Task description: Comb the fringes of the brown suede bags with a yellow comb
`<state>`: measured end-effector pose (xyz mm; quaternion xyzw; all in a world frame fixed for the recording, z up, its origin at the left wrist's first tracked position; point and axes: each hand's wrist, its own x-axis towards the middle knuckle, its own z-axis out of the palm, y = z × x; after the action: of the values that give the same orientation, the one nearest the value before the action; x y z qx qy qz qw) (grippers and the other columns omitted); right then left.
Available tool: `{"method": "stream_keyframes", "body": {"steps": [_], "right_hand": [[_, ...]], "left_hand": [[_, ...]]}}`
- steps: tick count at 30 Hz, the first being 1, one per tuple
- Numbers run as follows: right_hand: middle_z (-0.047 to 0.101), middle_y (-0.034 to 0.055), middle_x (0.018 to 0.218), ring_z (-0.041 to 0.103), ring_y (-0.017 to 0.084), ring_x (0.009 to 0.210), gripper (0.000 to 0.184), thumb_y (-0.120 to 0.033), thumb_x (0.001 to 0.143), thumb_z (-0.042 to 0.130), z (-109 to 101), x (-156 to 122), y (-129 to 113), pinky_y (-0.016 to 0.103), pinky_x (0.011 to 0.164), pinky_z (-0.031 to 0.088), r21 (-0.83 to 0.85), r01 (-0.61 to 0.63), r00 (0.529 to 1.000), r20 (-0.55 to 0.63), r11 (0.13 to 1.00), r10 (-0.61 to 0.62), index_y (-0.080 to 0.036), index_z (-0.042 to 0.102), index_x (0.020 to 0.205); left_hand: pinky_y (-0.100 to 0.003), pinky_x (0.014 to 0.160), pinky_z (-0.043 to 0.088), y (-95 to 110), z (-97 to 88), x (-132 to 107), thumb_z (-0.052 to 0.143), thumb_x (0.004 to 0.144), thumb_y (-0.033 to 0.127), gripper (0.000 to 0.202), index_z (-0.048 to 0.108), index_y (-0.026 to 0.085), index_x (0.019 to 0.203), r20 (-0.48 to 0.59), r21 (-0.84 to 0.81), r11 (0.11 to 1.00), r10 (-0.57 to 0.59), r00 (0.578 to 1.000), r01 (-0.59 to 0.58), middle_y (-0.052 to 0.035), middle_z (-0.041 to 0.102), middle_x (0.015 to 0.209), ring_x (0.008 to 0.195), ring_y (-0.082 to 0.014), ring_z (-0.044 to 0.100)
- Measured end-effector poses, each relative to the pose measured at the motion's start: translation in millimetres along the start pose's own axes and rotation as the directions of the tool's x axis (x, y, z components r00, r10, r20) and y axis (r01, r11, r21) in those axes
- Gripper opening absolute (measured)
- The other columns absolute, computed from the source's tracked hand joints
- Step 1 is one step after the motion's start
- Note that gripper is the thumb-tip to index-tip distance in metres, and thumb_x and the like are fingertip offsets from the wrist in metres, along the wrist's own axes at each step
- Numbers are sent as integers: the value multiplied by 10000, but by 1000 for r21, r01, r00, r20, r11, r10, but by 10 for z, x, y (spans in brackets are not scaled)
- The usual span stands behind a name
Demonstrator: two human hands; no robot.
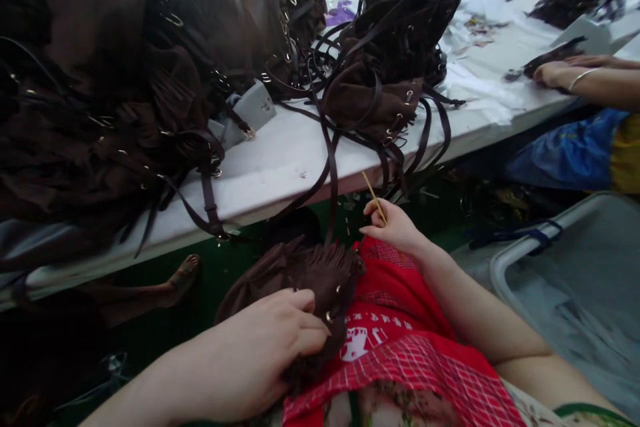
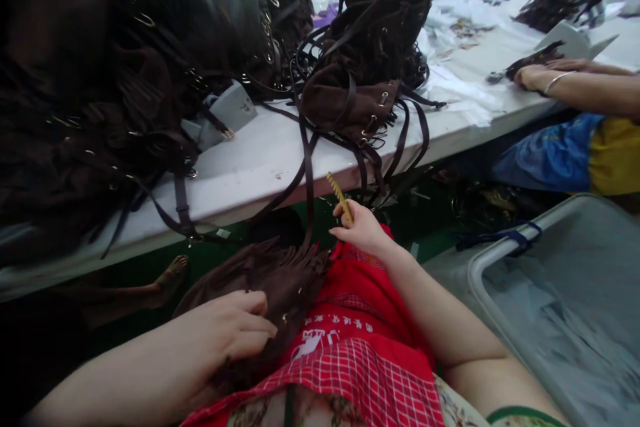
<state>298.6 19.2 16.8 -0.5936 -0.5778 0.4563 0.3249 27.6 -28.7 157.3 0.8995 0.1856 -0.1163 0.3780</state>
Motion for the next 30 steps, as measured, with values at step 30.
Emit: {"method": "stream_keyframes", "body": {"steps": [30], "right_hand": [[597, -27, 691, 511, 96, 606, 372, -484, 732, 682, 1156, 321, -161, 192, 549, 402, 14, 30, 393, 919, 999, -25, -125, 651, 828]], "left_hand": [[-297, 714, 351, -150, 451, -174, 630, 790, 254, 214, 503, 186, 632, -126, -233, 963, -165, 978, 132, 5, 604, 664, 752, -162, 473]]}}
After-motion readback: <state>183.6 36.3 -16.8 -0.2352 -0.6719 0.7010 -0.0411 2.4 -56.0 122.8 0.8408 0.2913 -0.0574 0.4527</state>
